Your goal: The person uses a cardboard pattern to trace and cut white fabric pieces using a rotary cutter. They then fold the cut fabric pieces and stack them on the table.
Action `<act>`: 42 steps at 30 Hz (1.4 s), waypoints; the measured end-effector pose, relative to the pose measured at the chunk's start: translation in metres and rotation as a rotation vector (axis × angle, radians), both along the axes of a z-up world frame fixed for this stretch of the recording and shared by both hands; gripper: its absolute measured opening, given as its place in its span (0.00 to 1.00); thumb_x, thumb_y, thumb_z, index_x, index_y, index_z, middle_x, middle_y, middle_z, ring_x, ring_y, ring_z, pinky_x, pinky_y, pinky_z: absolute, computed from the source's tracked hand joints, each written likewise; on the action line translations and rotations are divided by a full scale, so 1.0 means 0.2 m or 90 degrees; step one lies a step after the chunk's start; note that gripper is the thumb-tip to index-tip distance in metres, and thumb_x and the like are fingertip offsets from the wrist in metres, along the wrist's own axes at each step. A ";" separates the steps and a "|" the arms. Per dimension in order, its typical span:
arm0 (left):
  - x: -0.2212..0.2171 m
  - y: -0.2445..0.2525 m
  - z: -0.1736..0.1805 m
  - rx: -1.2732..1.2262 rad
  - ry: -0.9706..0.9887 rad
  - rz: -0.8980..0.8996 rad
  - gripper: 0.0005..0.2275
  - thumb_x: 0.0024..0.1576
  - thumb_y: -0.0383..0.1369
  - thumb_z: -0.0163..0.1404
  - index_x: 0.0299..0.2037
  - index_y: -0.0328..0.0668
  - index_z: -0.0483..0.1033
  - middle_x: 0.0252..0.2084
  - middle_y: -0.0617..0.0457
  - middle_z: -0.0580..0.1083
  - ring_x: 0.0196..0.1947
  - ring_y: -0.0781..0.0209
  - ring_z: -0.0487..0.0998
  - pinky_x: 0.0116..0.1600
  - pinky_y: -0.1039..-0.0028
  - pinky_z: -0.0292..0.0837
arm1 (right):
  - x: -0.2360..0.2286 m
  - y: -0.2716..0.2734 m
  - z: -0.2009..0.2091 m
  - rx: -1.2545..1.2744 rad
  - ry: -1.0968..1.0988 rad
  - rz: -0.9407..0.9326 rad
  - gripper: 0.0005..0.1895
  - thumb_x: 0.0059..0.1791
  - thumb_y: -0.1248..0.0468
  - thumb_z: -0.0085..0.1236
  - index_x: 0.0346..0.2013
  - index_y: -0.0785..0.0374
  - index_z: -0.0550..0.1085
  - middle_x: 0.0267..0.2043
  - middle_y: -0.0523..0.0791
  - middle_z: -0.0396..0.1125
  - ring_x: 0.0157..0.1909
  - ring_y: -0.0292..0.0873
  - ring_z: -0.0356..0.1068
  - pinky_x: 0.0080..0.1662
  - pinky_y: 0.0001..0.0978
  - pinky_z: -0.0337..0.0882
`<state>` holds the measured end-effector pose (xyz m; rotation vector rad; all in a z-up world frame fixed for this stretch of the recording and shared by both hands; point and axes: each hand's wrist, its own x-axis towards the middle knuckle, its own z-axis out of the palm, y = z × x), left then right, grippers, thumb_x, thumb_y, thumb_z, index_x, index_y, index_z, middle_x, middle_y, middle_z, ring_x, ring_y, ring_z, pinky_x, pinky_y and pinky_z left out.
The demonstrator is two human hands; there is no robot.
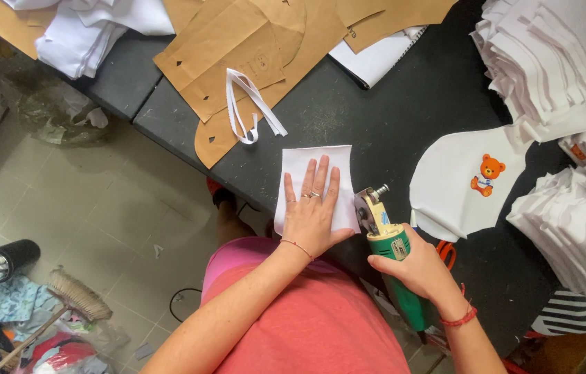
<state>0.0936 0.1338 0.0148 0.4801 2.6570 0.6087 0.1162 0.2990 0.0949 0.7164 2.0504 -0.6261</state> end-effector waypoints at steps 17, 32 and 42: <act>0.00 -0.01 0.01 -0.012 0.001 -0.006 0.48 0.37 0.54 0.53 0.61 0.41 0.34 0.64 0.44 0.31 0.64 0.52 0.27 0.59 0.46 0.14 | -0.21 -0.09 0.00 -0.020 0.047 -0.016 0.33 0.24 0.47 0.63 0.38 0.55 0.66 0.34 0.53 0.66 0.44 0.52 0.65 0.44 0.41 0.63; 0.00 -0.01 -0.01 -0.008 0.023 -0.002 0.49 0.35 0.54 0.53 0.61 0.42 0.35 0.64 0.45 0.31 0.64 0.52 0.28 0.60 0.45 0.17 | -0.36 -0.14 -0.02 -0.039 0.110 -0.041 0.35 0.24 0.45 0.63 0.39 0.59 0.66 0.34 0.54 0.65 0.43 0.54 0.64 0.44 0.42 0.62; -0.02 -0.02 0.04 -0.002 -0.016 -0.018 0.48 0.38 0.54 0.52 0.61 0.41 0.34 0.64 0.44 0.30 0.64 0.52 0.27 0.58 0.45 0.16 | -0.37 -0.14 -0.02 -0.067 0.295 -0.141 0.32 0.25 0.48 0.63 0.37 0.56 0.64 0.33 0.48 0.64 0.41 0.47 0.63 0.42 0.40 0.61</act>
